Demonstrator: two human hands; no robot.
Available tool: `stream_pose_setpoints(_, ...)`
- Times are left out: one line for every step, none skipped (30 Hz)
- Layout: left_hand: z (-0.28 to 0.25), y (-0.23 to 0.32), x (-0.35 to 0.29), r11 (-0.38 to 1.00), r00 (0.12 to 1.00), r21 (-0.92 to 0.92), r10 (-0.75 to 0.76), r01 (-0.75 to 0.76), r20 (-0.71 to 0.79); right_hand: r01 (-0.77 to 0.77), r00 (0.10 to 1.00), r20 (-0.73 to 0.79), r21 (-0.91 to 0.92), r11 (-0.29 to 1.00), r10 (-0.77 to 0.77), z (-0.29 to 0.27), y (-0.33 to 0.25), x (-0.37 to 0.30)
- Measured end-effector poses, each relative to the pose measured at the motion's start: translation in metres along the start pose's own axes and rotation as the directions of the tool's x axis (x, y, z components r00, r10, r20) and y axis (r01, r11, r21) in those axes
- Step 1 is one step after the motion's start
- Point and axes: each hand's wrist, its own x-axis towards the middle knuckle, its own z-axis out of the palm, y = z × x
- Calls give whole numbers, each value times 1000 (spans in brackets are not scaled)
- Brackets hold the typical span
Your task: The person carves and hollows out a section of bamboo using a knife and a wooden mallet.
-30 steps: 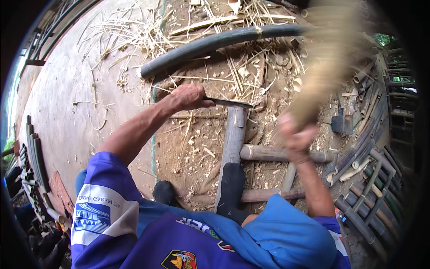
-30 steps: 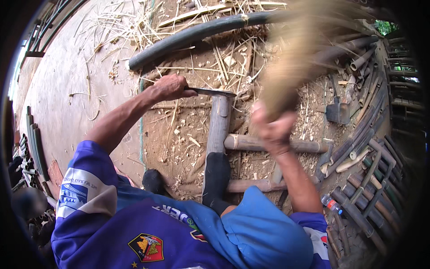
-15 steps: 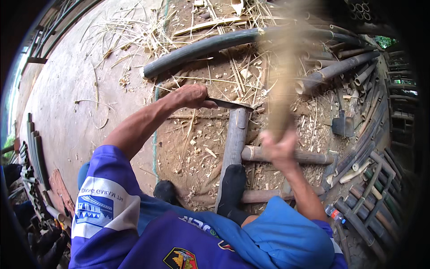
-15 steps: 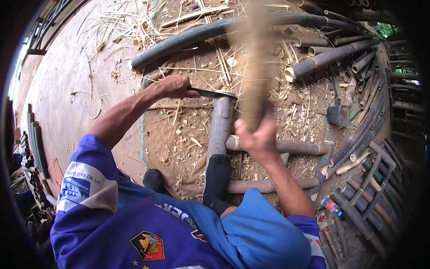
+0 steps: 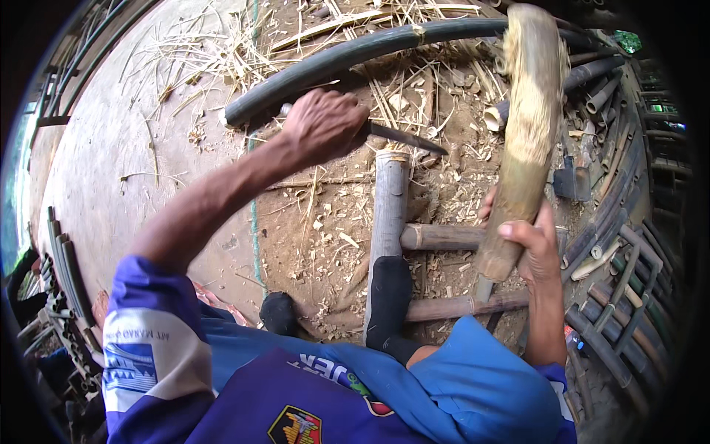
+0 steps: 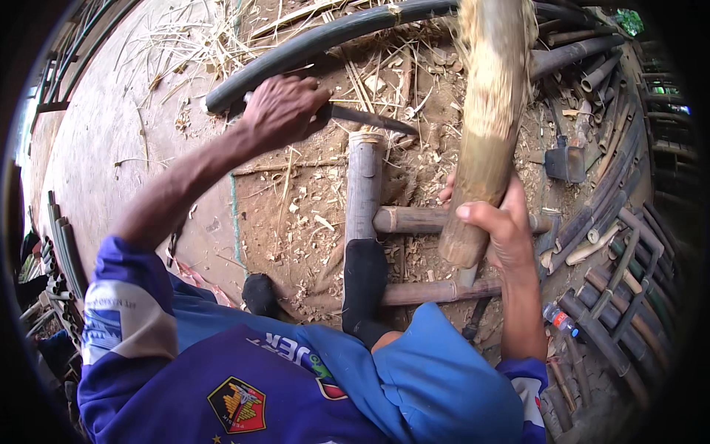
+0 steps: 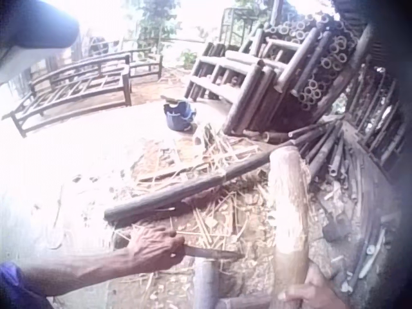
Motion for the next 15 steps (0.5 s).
stream_pose_setpoints(-3,14,-14,997,996,-74,-20,14,-88,-50,999,-4,-19,999,50,-10,10,-1)
stream_pose_setpoints(9,24,-28,982,997,-185,-59,47,-57,-98,995,-9,-38,994,98,-20,18,-2)
stream_pose_setpoints(27,34,-43,952,995,-292,-98,89,-16,-148,989,-9,-55,987,148,-25,21,-4)
stream_pose_setpoints(38,42,-57,941,993,-315,-113,121,45,-188,982,0,-35,982,188,-23,23,-4)
stream_pose_setpoints(48,47,-75,929,984,-331,-135,167,120,-206,978,8,-34,978,207,-17,34,-2)
stream_pose_setpoints(54,52,-85,930,988,-341,-102,136,116,-214,977,-7,-50,976,214,-15,35,-4)
stream_pose_setpoints(66,49,-96,963,998,-266,-53,46,-19,-220,975,-13,-62,973,220,-14,38,-4)
stream_pose_setpoints(78,40,-99,939,985,-298,-161,171,58,-228,974,-3,-56,972,228,-16,40,-3)
stream_pose_setpoints(87,28,-98,900,955,-322,-262,294,138,-196,981,-12,-84,977,196,-16,40,-2)
stream_pose_setpoints(88,4,-93,698,852,-529,-513,482,100,-162,987,-14,-108,981,161,-14,40,-1)
stream_pose_setpoints(87,-25,-85,417,678,-706,-724,572,122,-126,992,-15,-133,983,125,-12,39,1)
stream_pose_setpoints(76,-54,-78,454,654,-677,-755,579,52,-138,990,-5,-123,983,139,-10,37,3)
stream_pose_setpoints(61,-70,-70,486,632,-653,-775,582,-13,-156,988,-3,-122,980,157,-11,35,4)
stream_pose_setpoints(45,-64,-63,526,694,-658,-720,539,-7,-168,986,-4,-112,979,168,-13,33,6)
stream_pose_setpoints(31,-51,-56,564,752,-661,-659,495,0,-200,980,-1,-110,974,201,-14,33,8)
